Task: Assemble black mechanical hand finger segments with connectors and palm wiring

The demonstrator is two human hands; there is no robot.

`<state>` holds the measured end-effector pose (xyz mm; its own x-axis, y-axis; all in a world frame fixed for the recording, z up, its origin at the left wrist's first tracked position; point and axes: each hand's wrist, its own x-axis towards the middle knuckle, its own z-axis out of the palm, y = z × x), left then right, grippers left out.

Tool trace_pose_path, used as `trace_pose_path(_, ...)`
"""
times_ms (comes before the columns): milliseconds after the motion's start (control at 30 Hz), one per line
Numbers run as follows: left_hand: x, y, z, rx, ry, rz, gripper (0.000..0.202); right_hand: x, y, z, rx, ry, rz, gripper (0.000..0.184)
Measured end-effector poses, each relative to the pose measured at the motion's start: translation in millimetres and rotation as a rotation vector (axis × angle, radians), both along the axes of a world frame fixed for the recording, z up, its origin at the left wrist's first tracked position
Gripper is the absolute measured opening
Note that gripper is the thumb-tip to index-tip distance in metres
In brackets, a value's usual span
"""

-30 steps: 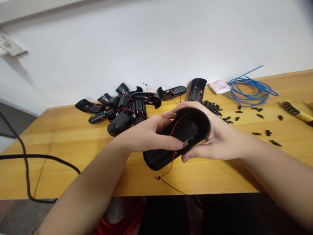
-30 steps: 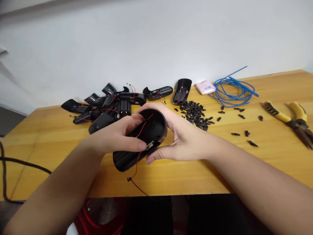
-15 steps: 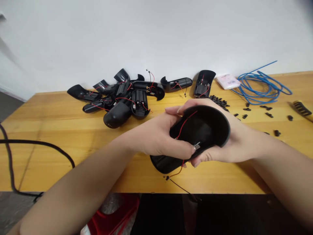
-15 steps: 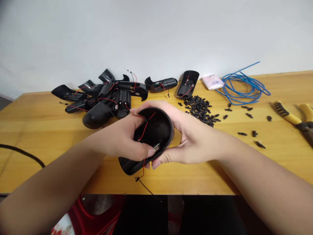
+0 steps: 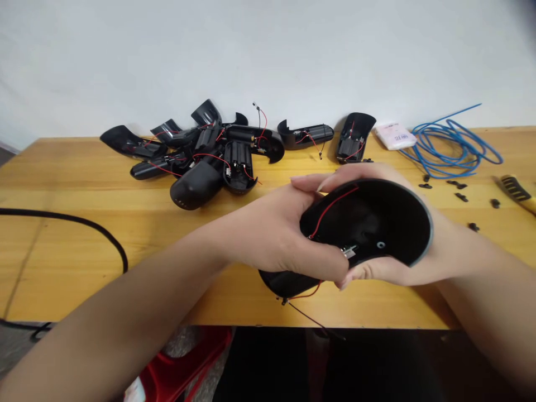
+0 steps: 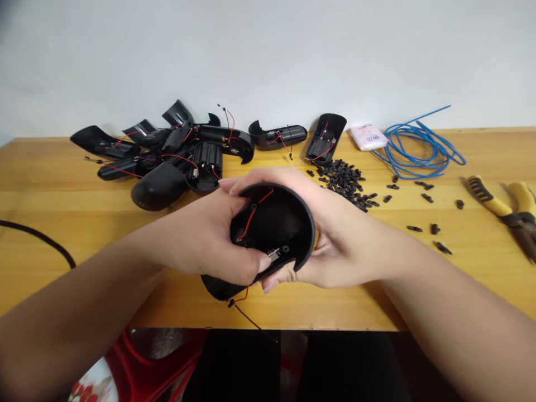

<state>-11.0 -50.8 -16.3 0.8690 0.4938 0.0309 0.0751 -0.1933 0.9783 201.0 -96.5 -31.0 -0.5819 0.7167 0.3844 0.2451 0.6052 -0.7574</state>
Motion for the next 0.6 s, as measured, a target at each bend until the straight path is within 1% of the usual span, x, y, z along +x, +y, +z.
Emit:
trace_pose_path(133,0.6,-0.5,-2.4,-0.01,-0.022,-0.067,0.012,-0.6,-0.5,2.8,0.046,-0.008,0.018,0.085)
trace_pose_path(200,-0.1,-0.7,-6.1,-0.016,-0.033,-0.058,0.011,0.0,-0.1,2.9,0.065,-0.014,0.02,0.087)
trace_pose_path(233,-0.9,-0.6,-8.5,-0.016,-0.044,-0.018,0.01,0.3,0.4,2.1,0.08,-0.004,-0.004,0.089)
trace_pose_path(300,-2.6,0.0,-13.7,0.001,-0.082,0.122,0.01,0.1,2.1,-1.3,0.115,0.071,-0.087,0.091)
trace_pose_path(367,-3.5,1.1,-17.8,0.05,-0.144,0.289,0.014,-2.2,4.4,-6.4,0.103,0.2,-0.146,0.082)
trace_pose_path(433,-2.4,2.3,-20.3,0.103,-0.197,0.398,0.019,-6.5,6.3,-11.4,0.037,0.316,-0.15,0.068)
trace_pose_path(533,2.5,3.4,-22.5,0.146,-0.234,0.434,0.026,-13.4,7.4,-16.0,-0.061,0.383,-0.18,0.047)
trace_pose_path(600,6.0,3.4,-24.7,0.151,-0.249,0.441,0.031,-15.1,7.3,-17.1,-0.093,0.39,-0.199,0.039)
